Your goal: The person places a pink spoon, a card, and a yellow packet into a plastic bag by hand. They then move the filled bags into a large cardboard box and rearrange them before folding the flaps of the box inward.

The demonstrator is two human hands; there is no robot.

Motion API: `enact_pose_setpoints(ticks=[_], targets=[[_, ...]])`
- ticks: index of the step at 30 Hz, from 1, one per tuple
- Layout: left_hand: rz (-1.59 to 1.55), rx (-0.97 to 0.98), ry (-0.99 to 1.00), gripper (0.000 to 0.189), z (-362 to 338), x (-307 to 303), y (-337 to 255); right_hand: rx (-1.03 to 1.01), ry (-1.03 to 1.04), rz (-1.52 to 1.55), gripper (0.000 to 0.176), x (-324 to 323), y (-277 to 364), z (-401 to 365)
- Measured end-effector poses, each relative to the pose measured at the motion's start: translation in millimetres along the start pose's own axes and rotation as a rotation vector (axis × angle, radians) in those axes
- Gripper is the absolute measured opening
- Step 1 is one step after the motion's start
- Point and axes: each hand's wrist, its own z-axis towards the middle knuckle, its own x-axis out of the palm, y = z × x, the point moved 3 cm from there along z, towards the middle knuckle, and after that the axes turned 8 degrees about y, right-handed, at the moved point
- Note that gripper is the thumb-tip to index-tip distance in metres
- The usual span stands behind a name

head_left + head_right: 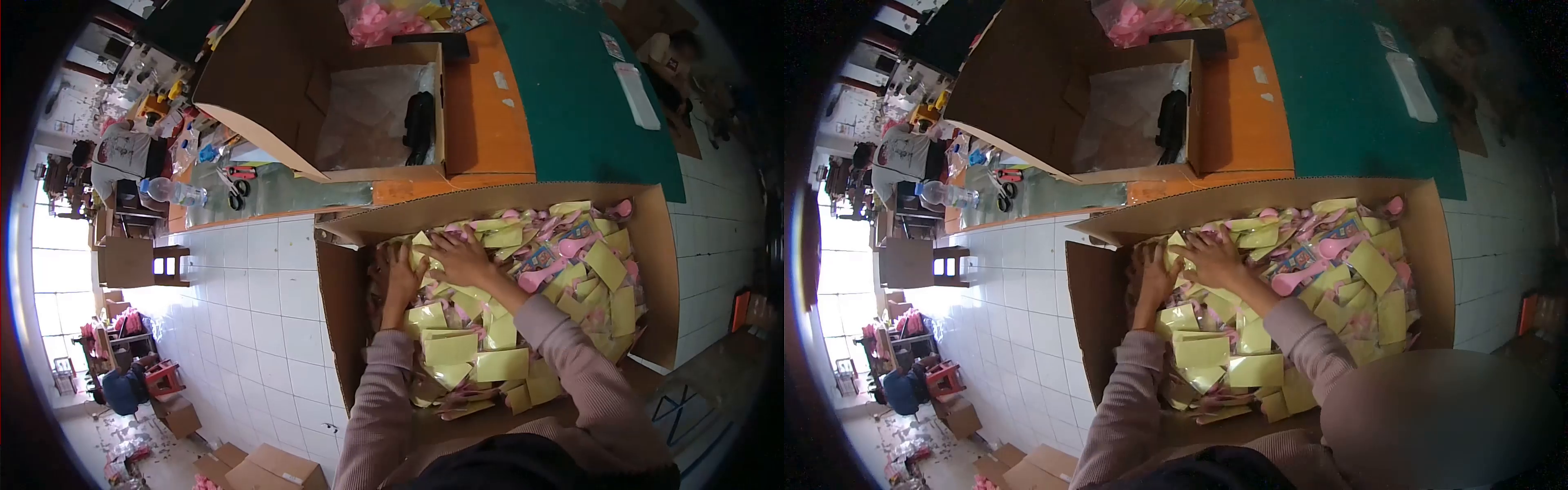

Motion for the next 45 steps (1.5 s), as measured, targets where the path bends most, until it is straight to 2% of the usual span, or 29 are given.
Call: enact_pose_setpoints(ticks=[1,3,6,8,9,12,13,14,15,16,18,19,20,21,23,24,25,27,28,29,30,32,34,36,39,40,42,43,45], targets=[[0.059,-0.028,-0.045,0.061,1.3,3.3,1.1,0.001,0.003,0.005,0.06,10.3,2.3,-0.2],[0.14,-0.099,-0.046,0.065,-1.3,5.5,5.5,0.094,-0.322,-0.163,0.057,24.8,9.8,-7.8],[0.194,-0.197,0.052,0.066,1.6,-8.1,-7.9,0.065,-0.404,-0.114,0.054,25.0,9.0,-5.3],[0.446,0.163,0.024,0.066,16.6,30.4,35.1,0.055,-0.345,-0.069,0.053,12.6,5.5,-4.4],[0.209,0.092,0.247,0.065,0.3,-32.3,-11.2,0.045,-0.31,-0.036,0.051,8.3,9.0,-9.6],[0.233,0.118,0.244,0.063,-51.0,-115.2,-60.0,-0.121,-0.377,-0.03,0.05,-10.5,33.6,-33.7],[0.34,0.132,0.089,0.068,-77.3,-149.0,-79.5,-0.223,-0.243,0.046,0.046,-27.4,61.6,-53.6],[0.45,0.151,-0.063,0.072,-108.3,-175.0,-95.9,-0.351,-0.283,0.169,0.048,-14.1,78.4,-66.8],[0.452,-0.006,-0.234,0.072,-137.9,-190.9,-101.5,-0.365,-0.271,0.136,0.054,-7.3,98.4,-81.4],[0.449,-0.163,-0.409,0.071,-167.7,-200.2,-102.5,-0.38,-0.124,0.008,0.059,2.5,111.6,-92.3],[0.022,-0.491,-0.232,0.054,-218.0,-183.9,-67.4,-0.343,-0.204,-0.038,0.061,45.7,131.7,-110.4],[-0.063,-0.554,-0.083,0.045,-237.1,-167.1,-43.4,-0.346,-0.201,-0.042,0.061,59.2,134.8,-114.4],[-0.149,-0.611,0.065,0.036,-247.0,-153.5,-25.7,-0.327,-0.208,-0.048,0.067,69.4,133.5,-116.6],[-0.15,-0.613,0.065,0.036,-246.4,-154.3,-29.4,-0.307,-0.212,-0.049,0.074,78.4,133.2,-115.7],[-0.037,-0.601,0.149,0.02,-242.2,-150.4,-46.6,-0.282,-0.257,-0.116,0.074,91.9,137.1,-93.3],[-0.039,-0.587,0.139,0.02,-238.9,-149.1,-43.9,-0.25,-0.318,-0.184,0.074,87.9,137.7,-77.2],[-0.038,-0.529,0.089,0.019,-240.9,-148.7,-40.6,-0.206,-0.278,-0.231,0.063,83.3,139.1,-68.8],[0.059,-0.385,0.086,0.015,-249.3,-150.1,-23.0,-0.212,-0.228,-0.173,0.064,69.9,134.7,-77.8],[-0.1,-0.481,0.069,0.017,-253.5,-158.5,-7.7,-0.225,-0.184,-0.109,0.065,67.1,136.6,-80.1],[-0.263,-0.527,0.026,0.019,-256.2,-168.6,2.6,-0.281,-0.28,-0.062,0.068,71.5,130.9,-89.8],[-0.435,-0.563,-0.025,0.02,-256.2,-174.3,10.8,-0.31,-0.254,-0.081,0.072,80.6,123.6,-98.1],[-0.445,-0.577,0.028,0.023,-258.9,-167.5,16.3,-0.372,-0.255,-0.077,0.075,90.3,111.7,-99.5],[-0.134,-0.511,0.063,0.023,-257.1,-167.7,-3.9,-0.357,-0.257,-0.051,0.074,82.1,114.6,-89.9],[-0.174,-0.472,0.023,0.023,-251.8,-168.2,-3.2,-0.337,-0.249,-0.036,0.073,68.4,117.6,-89.3],[-0.267,-0.537,0.088,0.022,-248.2,-172.7,3.3,-0.155,0.132,-0.069,0.077,21.2,151.3,-87.6],[-0.262,-0.517,0.064,0.022,-247.0,-173.1,0.3,-0.157,0.13,-0.07,0.077,20.4,170.6,-79.6],[-0.263,-0.487,0.042,0.021,-244.8,-170.9,-5.3,-0.363,-0.008,-0.103,0.075,24.1,205.1,-83.4],[-0.218,-0.472,0.042,0.021,-244.3,-169.9,-6.8,-0.359,-0.01,-0.107,0.075,39.1,203.3,-80.7],[-0.17,-0.46,0.044,0.021,-244.4,-169.2,-8.8,-0.148,-0.354,-0.522,0.07,81.0,193.4,-57.3]])
